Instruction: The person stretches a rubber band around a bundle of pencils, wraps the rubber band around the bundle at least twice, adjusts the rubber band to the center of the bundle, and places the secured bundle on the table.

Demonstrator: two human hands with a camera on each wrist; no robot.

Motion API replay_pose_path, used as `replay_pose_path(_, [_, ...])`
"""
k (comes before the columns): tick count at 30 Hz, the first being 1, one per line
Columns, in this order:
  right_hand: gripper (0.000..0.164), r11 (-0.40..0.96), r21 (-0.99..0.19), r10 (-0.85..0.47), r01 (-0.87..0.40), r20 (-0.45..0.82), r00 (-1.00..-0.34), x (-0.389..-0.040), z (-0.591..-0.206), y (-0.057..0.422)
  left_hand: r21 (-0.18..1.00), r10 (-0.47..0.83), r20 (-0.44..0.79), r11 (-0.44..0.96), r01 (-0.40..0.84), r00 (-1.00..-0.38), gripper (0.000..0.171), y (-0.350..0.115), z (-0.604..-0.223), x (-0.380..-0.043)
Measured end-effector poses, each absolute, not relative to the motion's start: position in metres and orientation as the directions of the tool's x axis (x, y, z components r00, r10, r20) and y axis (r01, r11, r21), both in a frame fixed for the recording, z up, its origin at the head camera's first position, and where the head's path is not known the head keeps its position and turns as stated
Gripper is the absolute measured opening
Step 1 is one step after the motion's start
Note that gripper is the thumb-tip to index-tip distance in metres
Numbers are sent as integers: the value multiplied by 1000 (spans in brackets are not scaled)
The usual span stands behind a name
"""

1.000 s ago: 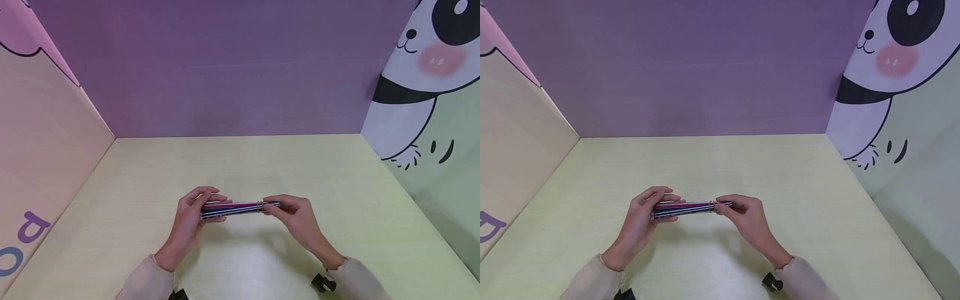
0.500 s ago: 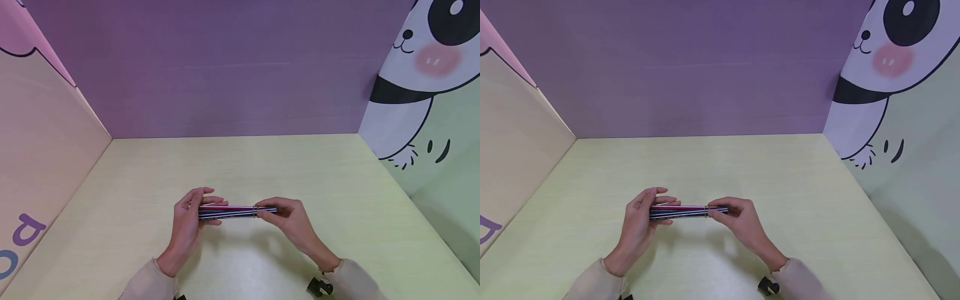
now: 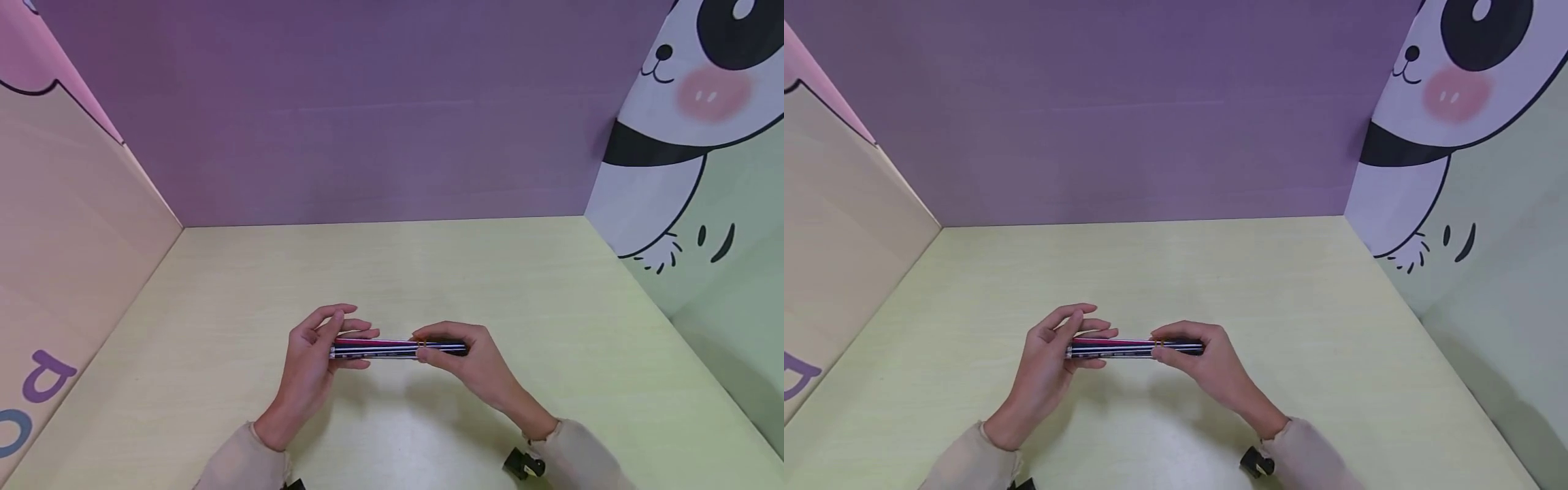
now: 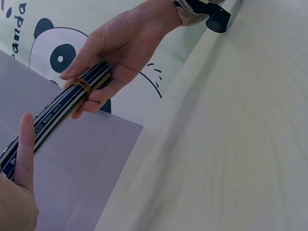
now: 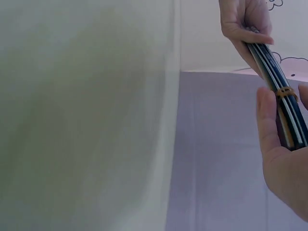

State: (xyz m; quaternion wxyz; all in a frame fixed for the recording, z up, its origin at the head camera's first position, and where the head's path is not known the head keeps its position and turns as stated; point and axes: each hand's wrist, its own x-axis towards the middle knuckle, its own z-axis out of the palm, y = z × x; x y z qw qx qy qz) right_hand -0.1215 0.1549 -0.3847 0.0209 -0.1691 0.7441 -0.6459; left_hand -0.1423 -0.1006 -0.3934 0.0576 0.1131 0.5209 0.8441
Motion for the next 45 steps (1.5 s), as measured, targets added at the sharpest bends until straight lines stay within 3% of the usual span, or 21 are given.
replay_pose_path(7, [20,74,-962,-297,-261,229,-927,-123,-383,160,884,181,77,-468,-16,-981,31,-100,-396,-145])
replay_pose_path(19, [20,210,-945,-294,-249,181,-938,-123,-386,156,875,356,37,-462,-142,-934,40,-98,-397,-143])
replay_pose_path(29, [19,221,-893,-335,-392,308,-890,-122,-375,170,880,370,54,-457,-131,-928,44,-102,-391,-146])
replay_pose_path(39, [20,375,-869,-399,-324,164,-902,-120,-378,165,892,428,57,-428,-147,-902,42,-87,-398,-138])
replay_pose_path(42, [25,403,-828,-422,-391,211,-882,-120,-377,167,887,422,59,-438,-147,-905,43,-88,-396,-139])
replay_pose_path(45, [30,486,-708,-443,-512,306,-843,-120,-374,172,879,405,50,-452,-153,-913,43,-91,-393,-141])
